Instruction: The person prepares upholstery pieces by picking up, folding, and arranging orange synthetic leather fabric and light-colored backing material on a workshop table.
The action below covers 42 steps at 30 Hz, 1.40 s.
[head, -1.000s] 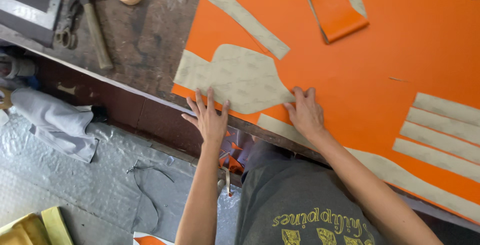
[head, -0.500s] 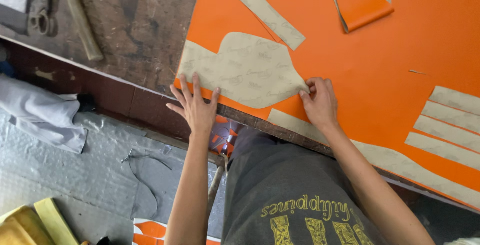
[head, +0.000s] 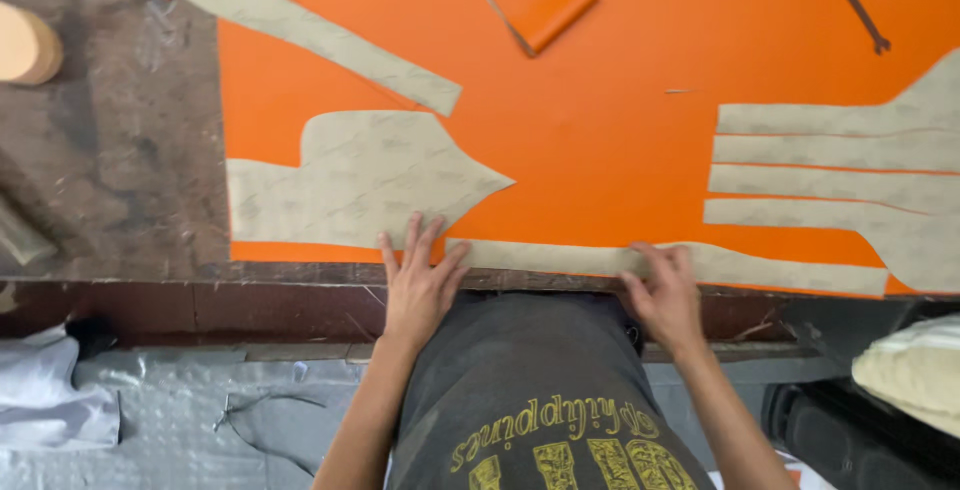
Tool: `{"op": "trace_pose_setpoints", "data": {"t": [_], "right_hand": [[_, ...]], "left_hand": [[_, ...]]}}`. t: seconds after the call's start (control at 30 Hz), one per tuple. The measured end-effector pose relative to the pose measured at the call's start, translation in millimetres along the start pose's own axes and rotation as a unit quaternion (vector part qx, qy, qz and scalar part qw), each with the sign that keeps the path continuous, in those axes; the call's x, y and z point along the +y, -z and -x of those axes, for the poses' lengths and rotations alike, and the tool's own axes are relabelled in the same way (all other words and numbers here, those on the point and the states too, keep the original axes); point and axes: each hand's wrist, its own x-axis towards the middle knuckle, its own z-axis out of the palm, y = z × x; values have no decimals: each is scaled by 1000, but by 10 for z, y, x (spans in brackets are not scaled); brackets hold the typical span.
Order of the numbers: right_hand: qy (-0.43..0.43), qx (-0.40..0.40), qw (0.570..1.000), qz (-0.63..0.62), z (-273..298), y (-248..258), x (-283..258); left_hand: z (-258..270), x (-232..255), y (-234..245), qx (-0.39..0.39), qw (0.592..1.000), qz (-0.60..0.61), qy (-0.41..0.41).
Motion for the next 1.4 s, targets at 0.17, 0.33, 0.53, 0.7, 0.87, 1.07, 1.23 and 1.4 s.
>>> {"op": "trace_pose_setpoints", "data": {"t": [0.17, 0.33, 0.53, 0.7, 0.87, 1.07, 1.23, 1.4], "right_hand": [[-116, 109, 986, 39, 326, 596, 1258], [-110, 171, 974, 103, 384, 856, 1953], [-147, 163, 975, 26, 326, 865, 1840], [-146, 195, 970, 24, 408, 932, 2028], [-185, 228, 956, 30, 436, 1082, 2304], [-182, 248, 951, -23, 448, 1060, 2383], [-196, 315, 928, -40, 393, 1108, 2817], [-143, 337, 927, 82, 493, 1188, 3153]], "left_hand": [[7, 12, -16, -7, 1000, -25, -4], [-64, 259, -35, -25, 999, -40, 20], [-351, 916, -414, -83, 990, -8, -117], [-523, 1485, -760, -168, 961, -4, -220], [-459, 1421, -856, -138, 970, -63, -188], [-238, 1296, -840, -108, 982, -86, -127], [-116, 1219, -953, -15, 996, -54, -64], [31, 1015, -920, 58, 996, -71, 21]]}}
